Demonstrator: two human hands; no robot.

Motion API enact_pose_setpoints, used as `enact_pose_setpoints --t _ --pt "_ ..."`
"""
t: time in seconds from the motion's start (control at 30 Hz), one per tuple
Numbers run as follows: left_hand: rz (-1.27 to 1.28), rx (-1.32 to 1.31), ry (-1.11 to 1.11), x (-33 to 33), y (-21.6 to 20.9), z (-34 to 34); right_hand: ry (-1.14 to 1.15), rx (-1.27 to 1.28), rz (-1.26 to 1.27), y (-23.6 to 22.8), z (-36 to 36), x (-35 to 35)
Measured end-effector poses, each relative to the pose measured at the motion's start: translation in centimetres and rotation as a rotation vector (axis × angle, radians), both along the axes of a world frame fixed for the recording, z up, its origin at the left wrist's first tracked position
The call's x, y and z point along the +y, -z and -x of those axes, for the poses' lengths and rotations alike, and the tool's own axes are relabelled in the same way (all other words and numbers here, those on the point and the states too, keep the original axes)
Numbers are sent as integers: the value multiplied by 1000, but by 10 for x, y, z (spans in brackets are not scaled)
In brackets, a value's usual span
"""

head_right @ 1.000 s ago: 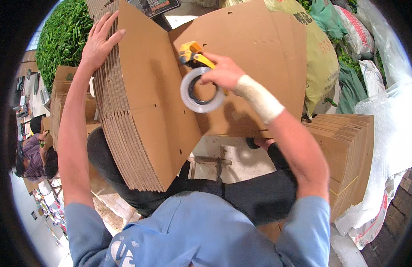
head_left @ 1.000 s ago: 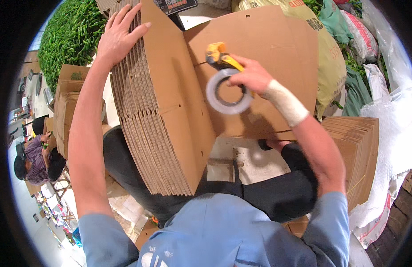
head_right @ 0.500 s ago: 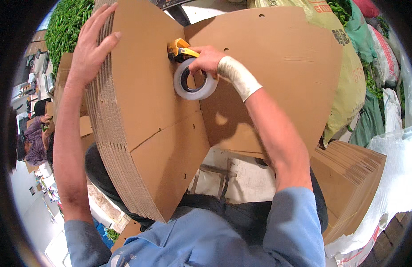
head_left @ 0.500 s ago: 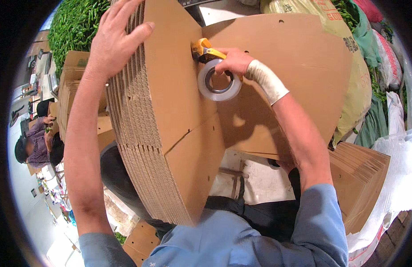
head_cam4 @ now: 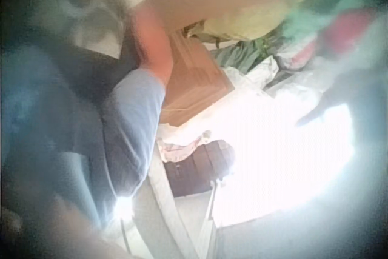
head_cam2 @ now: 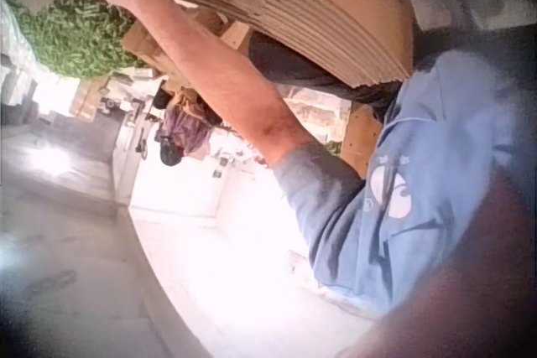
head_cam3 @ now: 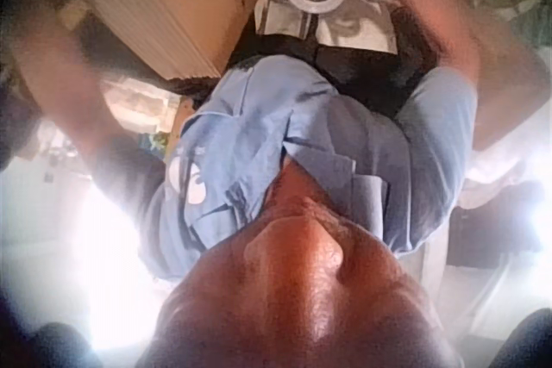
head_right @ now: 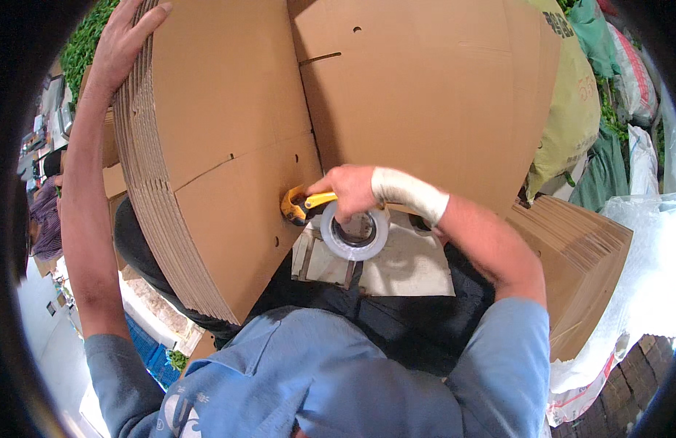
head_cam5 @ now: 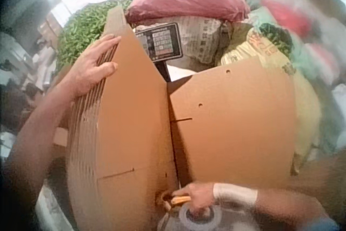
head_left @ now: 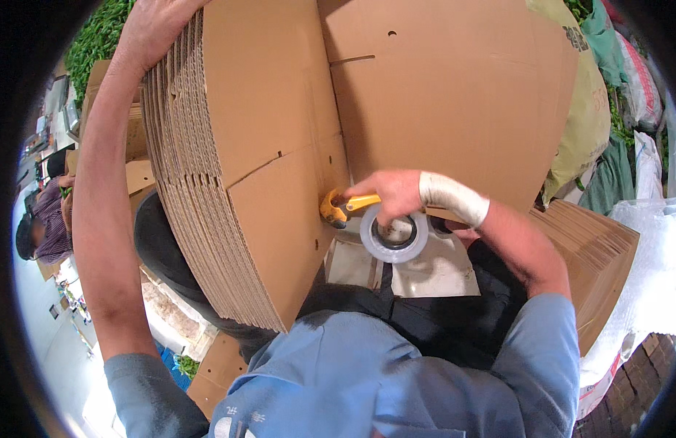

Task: The person sits on the floor and assembles flat cardboard sheets into boxes. They use a rubber band to hold the stack, then use a tape gun to seal the box seams. The person repeats this process for multiple boxes.

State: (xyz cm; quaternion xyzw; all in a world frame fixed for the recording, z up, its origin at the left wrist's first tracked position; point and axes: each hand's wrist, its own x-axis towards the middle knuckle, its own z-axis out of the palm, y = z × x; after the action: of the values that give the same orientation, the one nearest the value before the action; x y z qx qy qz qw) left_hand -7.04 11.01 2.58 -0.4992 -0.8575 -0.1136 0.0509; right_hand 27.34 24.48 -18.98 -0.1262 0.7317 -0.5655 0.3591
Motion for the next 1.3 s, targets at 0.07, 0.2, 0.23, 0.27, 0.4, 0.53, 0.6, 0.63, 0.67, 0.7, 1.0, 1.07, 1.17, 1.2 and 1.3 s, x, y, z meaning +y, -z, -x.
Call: enact_pose_setpoints --t 0.07,0.2,0.23,0.27,0.4,0.53,0.6,0.63,0.67,0.7,1.0,1.07,1.17,1.2,1.3 --pt "6 -28 -25 -3 0 -2 -206 -249 -33 -28 36 10" --pt "15 -63 -32 6 6 -6 -377 -460 30 -6 61 16" --pt "36 -61 -38 7 4 -4 -472 -428 79 9 51 3" --pt "63 -54 -53 2 -3 -4 -576 -389 130 22 35 -19" --pt "102 -102 -23 8 2 -2 -603 -297 20 52 -24 -20" --pt "191 -51 5 -8 10 24 -247 -472 -220 -10 -40 78" --pt "-23 -56 235 -23 26 56 -15 -451 -317 -76 -36 106" --pt "-2 -66 181 -12 26 43 102 -391 -283 -97 -41 116" --pt "20 -78 121 -1 23 29 211 -328 -248 -119 -43 123" --pt "34 -9 87 -4 29 30 291 -302 -140 -144 -36 119" --pt "102 70 -104 16 15 -6 16 -154 193 -245 34 5" --pt "106 83 -103 20 16 -8 24 47 224 -212 29 19" --pt "107 91 -81 7 20 6 158 -277 99 -239 -8 59" --pt "95 93 -53 7 23 6 293 -226 92 -233 -36 81" --pt "90 98 28 2 26 19 566 -321 -160 -239 -95 142"
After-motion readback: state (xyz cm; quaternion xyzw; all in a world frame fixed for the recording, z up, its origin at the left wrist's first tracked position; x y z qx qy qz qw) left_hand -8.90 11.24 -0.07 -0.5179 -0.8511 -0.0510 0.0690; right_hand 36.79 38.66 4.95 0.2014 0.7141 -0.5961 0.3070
